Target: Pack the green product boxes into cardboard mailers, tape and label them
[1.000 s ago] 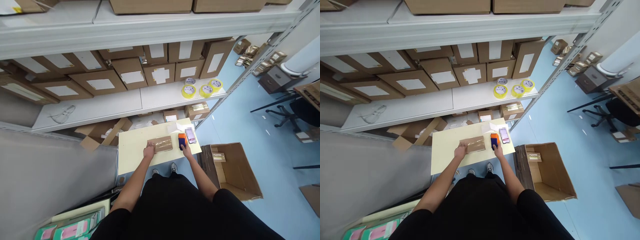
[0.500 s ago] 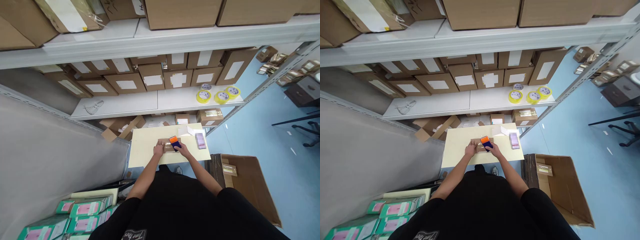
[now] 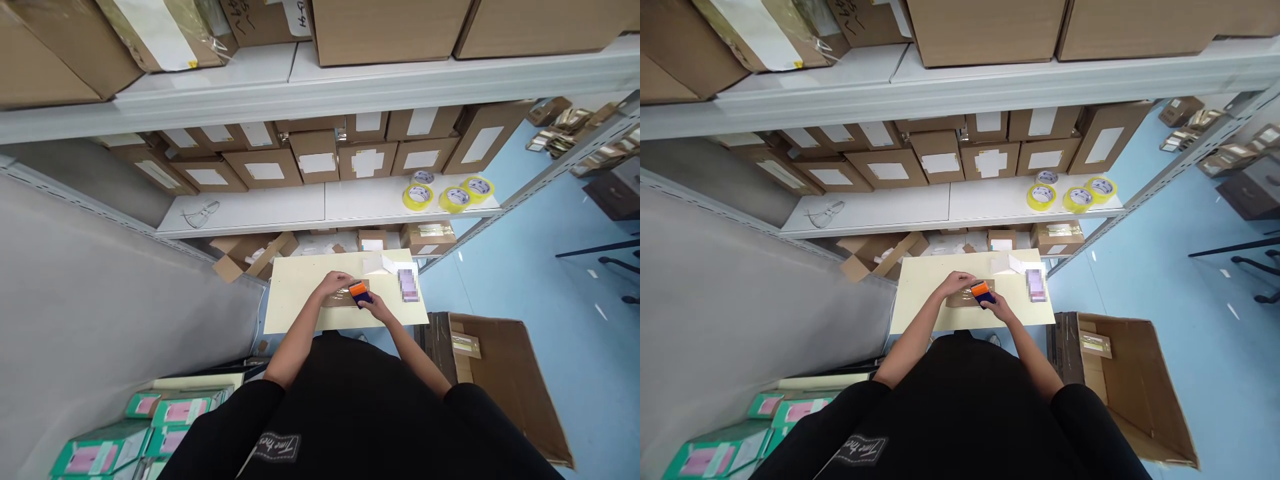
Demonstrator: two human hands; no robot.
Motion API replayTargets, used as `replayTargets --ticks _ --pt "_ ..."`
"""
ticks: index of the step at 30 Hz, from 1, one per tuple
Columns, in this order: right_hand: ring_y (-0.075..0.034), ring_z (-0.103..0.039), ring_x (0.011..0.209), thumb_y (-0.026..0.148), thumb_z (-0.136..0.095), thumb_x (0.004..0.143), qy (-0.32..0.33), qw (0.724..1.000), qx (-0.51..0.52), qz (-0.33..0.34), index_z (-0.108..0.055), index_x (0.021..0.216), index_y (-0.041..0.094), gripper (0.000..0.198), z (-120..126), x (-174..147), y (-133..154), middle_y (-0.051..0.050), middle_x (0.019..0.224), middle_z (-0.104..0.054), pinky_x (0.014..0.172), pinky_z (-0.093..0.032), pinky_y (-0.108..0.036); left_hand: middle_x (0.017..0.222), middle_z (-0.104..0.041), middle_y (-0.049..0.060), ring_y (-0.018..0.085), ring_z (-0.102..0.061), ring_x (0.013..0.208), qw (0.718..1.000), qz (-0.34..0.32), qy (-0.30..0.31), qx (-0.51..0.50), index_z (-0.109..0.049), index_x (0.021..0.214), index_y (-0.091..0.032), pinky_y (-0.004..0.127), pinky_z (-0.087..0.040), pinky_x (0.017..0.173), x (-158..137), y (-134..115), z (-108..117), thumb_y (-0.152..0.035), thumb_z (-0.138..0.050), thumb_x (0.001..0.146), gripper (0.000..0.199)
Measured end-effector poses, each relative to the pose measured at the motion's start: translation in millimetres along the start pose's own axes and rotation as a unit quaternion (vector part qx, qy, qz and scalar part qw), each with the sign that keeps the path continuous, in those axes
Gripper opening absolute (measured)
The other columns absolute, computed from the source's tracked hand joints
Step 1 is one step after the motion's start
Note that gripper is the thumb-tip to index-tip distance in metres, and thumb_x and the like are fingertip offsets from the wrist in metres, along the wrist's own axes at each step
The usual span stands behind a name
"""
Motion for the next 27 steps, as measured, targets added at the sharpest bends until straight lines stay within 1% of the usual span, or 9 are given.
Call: replayTargets --ticks 3,7,10,13,15,18,22,24,27 --pt "-0.023 -0.064 0.085 0.055 -0.075 0.075 0.003 1.000 -0.004 -0.001 -0.069 0.099 0.020 0.043 0 -1 1 -0.004 0.092 -0.072 0.082 -0.053 -0.036 0.098 -0.081 0.007 0.023 -0.073 0.094 1.000 0.012 0.014 0.001 -0.082 0.092 -0.016 0.032 -0.056 0.089 4 -8 -3 -0.045 -0.076 0.080 0.031" --pt "-0.024 -0.065 0.088 0.059 -0.073 0.077 -0.010 1.000 -0.022 0.011 -0.068 0.103 0.020 0.047 -1 -4 6 -0.004 0.096 -0.072 0.082 -0.053 -0.036 0.088 -0.080 0.005 0.019 -0.071 0.084 0.998 0.012 -0.057 0.039 -0.081 0.084 -0.017 0.030 -0.055 0.081 4 -11 -6 -0.035 -0.071 0.082 0.020" --pt "-0.024 -0.065 0.091 0.064 -0.066 0.084 -0.041 0.998 -0.044 0.033 -0.067 0.108 0.020 0.050 2 -4 16 -0.005 0.098 -0.072 0.083 -0.052 -0.035 0.084 -0.079 0.003 0.018 -0.070 0.080 0.992 -0.003 -0.113 0.058 -0.080 0.082 -0.019 0.028 -0.053 0.077 2 -16 -7 -0.029 -0.066 0.085 0.018" --pt "-0.023 -0.063 0.085 0.069 -0.054 0.090 -0.065 0.993 -0.087 0.040 -0.067 0.099 0.020 0.051 7 0 32 -0.004 0.090 -0.071 0.077 -0.051 -0.033 0.080 -0.078 0.002 0.017 -0.069 0.075 0.988 -0.007 -0.146 0.056 -0.080 0.079 -0.020 0.028 -0.052 0.075 -2 -22 -8 -0.026 -0.064 0.085 0.018" --pt "-0.021 -0.061 0.078 0.071 -0.053 0.090 -0.075 0.989 -0.124 0.034 -0.065 0.090 0.021 0.052 13 3 42 -0.002 0.081 -0.068 0.072 -0.049 -0.031 0.079 -0.077 0.002 0.017 -0.068 0.074 0.985 -0.010 -0.163 0.048 -0.079 0.078 -0.020 0.028 -0.053 0.075 -5 -27 -4 -0.025 -0.064 0.084 0.017" --pt "-0.019 -0.058 0.070 0.074 -0.059 0.085 -0.072 0.980 -0.185 0.022 -0.060 0.077 0.022 0.053 26 4 52 0.000 0.072 -0.064 0.066 -0.044 -0.028 0.081 -0.078 0.003 0.017 -0.069 0.078 0.977 -0.014 -0.211 0.015 -0.079 0.078 -0.020 0.029 -0.054 0.078 -11 -32 14 -0.024 -0.064 0.083 0.016" --pt "-0.018 -0.056 0.066 0.078 -0.062 0.079 -0.071 0.971 -0.230 -0.019 -0.054 0.069 0.023 0.057 47 -4 52 0.002 0.066 -0.060 0.060 -0.040 -0.026 0.080 -0.078 0.003 0.018 -0.070 0.077 0.961 -0.026 -0.274 -0.016 -0.077 0.075 -0.019 0.030 -0.054 0.079 -21 -34 57 -0.027 -0.065 0.080 0.016" --pt "-0.018 -0.057 0.067 0.079 -0.061 0.080 -0.069 0.967 -0.245 -0.022 -0.056 0.071 0.023 0.057 55 -7 52 0.002 0.068 -0.062 0.060 -0.040 -0.026 0.077 -0.077 0.003 0.018 -0.070 0.075 0.958 -0.028 -0.286 -0.019 -0.077 0.075 -0.019 0.030 -0.054 0.077 -27 -30 73 -0.031 -0.067 0.079 0.016" --pt "-0.018 -0.060 0.069 0.078 -0.058 0.083 -0.050 0.950 -0.306 -0.017 -0.062 0.075 0.022 0.057 58 -2 58 0.001 0.071 -0.066 0.061 -0.039 -0.025 0.076 -0.077 0.003 0.019 -0.070 0.076 0.952 -0.014 -0.304 -0.022 -0.078 0.077 -0.018 0.029 -0.054 0.075 -37 -10 83 -0.035 -0.068 0.078 0.020"
Point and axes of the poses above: each hand's wrist, its own x-axis towards the middle knuckle, its own z-axis out of the back of the hand, y = z × x, the point moved 2 cm from there along x, towards the middle knuckle
